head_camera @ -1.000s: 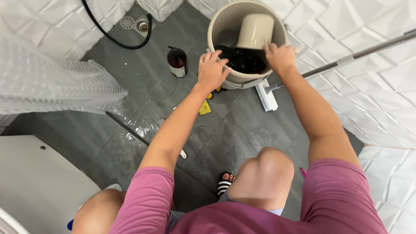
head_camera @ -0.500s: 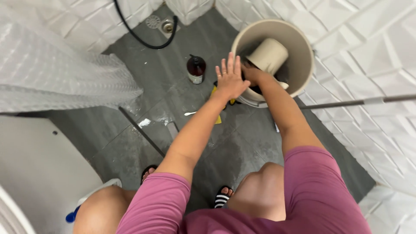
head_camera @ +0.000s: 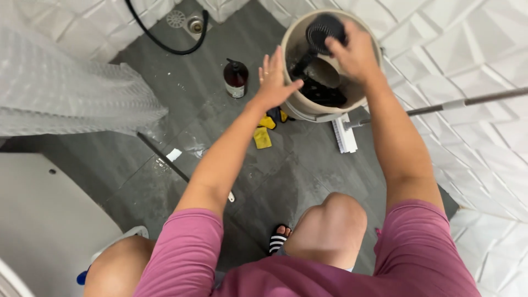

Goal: Disassembling, cleaning, and inspecting a handheld shower or bidet wand using tools and water.

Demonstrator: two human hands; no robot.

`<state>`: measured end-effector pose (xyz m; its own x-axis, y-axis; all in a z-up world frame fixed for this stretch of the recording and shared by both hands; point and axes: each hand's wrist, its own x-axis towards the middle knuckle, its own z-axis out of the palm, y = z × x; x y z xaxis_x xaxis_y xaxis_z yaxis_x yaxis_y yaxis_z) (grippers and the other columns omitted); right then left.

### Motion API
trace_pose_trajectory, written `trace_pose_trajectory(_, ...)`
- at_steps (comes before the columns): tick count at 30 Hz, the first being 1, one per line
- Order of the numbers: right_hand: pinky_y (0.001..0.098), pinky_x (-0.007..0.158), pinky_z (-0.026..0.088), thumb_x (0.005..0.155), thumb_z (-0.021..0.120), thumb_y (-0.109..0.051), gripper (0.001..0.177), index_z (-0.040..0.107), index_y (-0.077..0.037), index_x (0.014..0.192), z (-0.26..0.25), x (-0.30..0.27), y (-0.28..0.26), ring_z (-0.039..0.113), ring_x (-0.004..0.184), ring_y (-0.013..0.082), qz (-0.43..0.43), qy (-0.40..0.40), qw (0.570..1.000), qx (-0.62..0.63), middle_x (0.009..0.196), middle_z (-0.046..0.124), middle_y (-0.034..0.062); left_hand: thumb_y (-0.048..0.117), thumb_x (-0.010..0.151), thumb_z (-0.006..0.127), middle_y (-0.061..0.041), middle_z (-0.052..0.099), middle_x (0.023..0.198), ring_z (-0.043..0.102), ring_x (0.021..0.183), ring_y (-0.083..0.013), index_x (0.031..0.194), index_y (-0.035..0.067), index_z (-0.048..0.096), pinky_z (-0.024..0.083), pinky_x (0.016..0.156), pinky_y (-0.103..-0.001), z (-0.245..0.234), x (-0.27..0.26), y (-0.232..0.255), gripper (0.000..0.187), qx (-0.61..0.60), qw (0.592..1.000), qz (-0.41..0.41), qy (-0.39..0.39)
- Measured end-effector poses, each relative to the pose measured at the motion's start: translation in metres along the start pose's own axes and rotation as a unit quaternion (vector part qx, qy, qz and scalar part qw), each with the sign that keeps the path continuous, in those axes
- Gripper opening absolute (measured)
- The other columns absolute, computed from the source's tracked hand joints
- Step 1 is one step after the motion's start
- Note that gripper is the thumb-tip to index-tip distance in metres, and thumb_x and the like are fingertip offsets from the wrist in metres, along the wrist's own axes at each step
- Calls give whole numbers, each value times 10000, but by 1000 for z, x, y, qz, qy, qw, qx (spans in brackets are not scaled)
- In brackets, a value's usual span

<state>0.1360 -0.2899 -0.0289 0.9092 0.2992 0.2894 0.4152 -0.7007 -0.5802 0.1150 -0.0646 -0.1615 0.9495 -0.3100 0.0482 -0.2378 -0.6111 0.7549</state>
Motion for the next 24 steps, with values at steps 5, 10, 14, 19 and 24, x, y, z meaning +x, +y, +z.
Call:
trace_pose_trajectory(5,270,713,545,1141,669,-188,247,644,32,1252,-33,13,-18,657,804,114,-2,-9,973,230,1007,696,57,380,967,826,-209,465,1580,436,1501,-337,1604,36,299,343,1249,-431,-70,-7,37,896,-203,954,196,104)
trace_pose_trajectory(10,295,778,618,1131,635,-196,202,663,-14,1214,-8,17,-47,715,882,146,30,-29,923,382,1097,720,52,263,1080,704,-144,639,1432,647,1316,-238,1512,18,457,509,1127,-345,-60,-3,8,555,-319,924,185,103)
trace_pose_trajectory(14,334,824,601,1033,700,-228,236,680,-28,1159,44,10,37,721,943,216,131,-113,947,271,1075,704,116,233,1048,680,-77,648,1213,635,929,-143,1434,25,475,554,849,-312,-26,-41,-47,484,-513,847,66,125)
trace_pose_trajectory(19,451,942,539,746,836,-247,508,744,-162,1238,100,-25,123,684,1101,360,155,-400,861,-273,1205,731,168,293,954,701,-155,647,1059,619,898,-244,1278,-14,528,507,786,-365,70,-153,-153,478,-350,886,-180,244)
trace_pose_trajectory(24,490,931,553,876,654,-163,420,732,-194,1287,144,-40,187,679,1157,377,129,-417,831,-344,1258,717,181,194,821,729,-298,639,1224,634,1155,-434,1315,-74,479,490,987,-458,143,-237,-191,615,-208,864,-407,213)
